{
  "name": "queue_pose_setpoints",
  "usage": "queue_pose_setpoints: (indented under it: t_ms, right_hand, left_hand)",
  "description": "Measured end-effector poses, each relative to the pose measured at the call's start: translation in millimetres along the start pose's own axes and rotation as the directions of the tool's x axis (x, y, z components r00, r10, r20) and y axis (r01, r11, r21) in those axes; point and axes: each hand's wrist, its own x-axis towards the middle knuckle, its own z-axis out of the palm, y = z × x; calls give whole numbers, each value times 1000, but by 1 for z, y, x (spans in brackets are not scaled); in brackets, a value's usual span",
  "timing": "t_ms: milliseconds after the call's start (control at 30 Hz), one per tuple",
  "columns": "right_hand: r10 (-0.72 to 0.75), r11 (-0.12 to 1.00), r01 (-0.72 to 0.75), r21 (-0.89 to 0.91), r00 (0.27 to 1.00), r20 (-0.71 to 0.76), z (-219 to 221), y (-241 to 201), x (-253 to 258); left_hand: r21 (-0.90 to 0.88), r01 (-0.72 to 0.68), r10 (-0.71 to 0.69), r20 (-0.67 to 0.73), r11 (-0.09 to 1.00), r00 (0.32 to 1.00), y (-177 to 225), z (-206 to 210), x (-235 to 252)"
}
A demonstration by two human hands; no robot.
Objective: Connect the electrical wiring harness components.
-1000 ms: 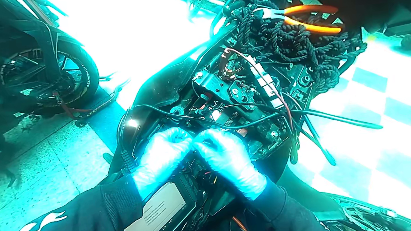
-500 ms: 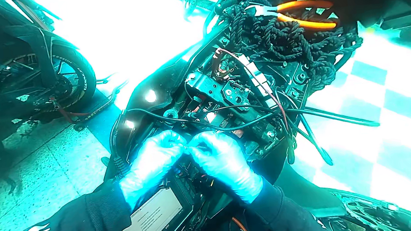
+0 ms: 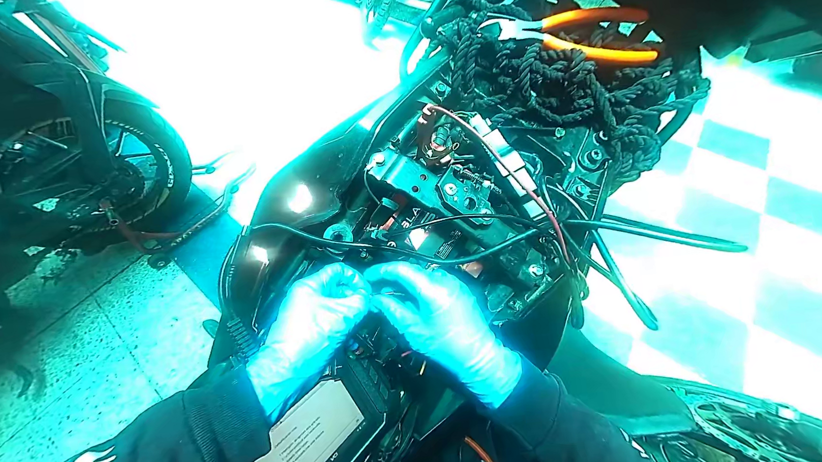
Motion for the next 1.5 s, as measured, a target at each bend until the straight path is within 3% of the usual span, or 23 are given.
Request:
queue_pose_setpoints:
  t_ms: [100,300,567,667,833,1033,1167,1300,1500]
  right_hand:
    - [-74,997,74,-31,997,-20,1,2,-1]
    - [-9,995,13,-104,999,33,-2,-3,0]
    - [66,988,-58,-142,996,51,-3,-9,2]
    - [69,987,-61,-147,996,52,-3,-10,2]
    - [-31,985,25,-171,999,-32,1,-4,-3]
    - [-130,976,116,-183,990,-62,2,1,-4]
    - [-169,967,153,-203,983,-66,1,3,-5]
    - [-207,957,184,-225,975,-84,2,5,-7]
    - [-271,938,248,-241,960,-68,-1,2,-5]
  left_hand:
    - [-2,-5,5,-8,1000,1000,-2,0,0]
    - [69,-82,81,9,994,997,-6,-2,-3]
    - [362,-142,163,-27,921,986,-8,-5,-14]
    - [460,-215,221,42,862,974,-12,-9,-8]
    - [658,-218,196,108,721,975,0,-9,-4]
    - [756,-345,312,194,556,930,3,-13,-3]
    - [773,-316,283,183,550,942,3,-11,-4]
    - [759,-363,342,196,541,919,-5,-11,-6]
    - [476,-416,308,290,775,906,-1,-30,9]
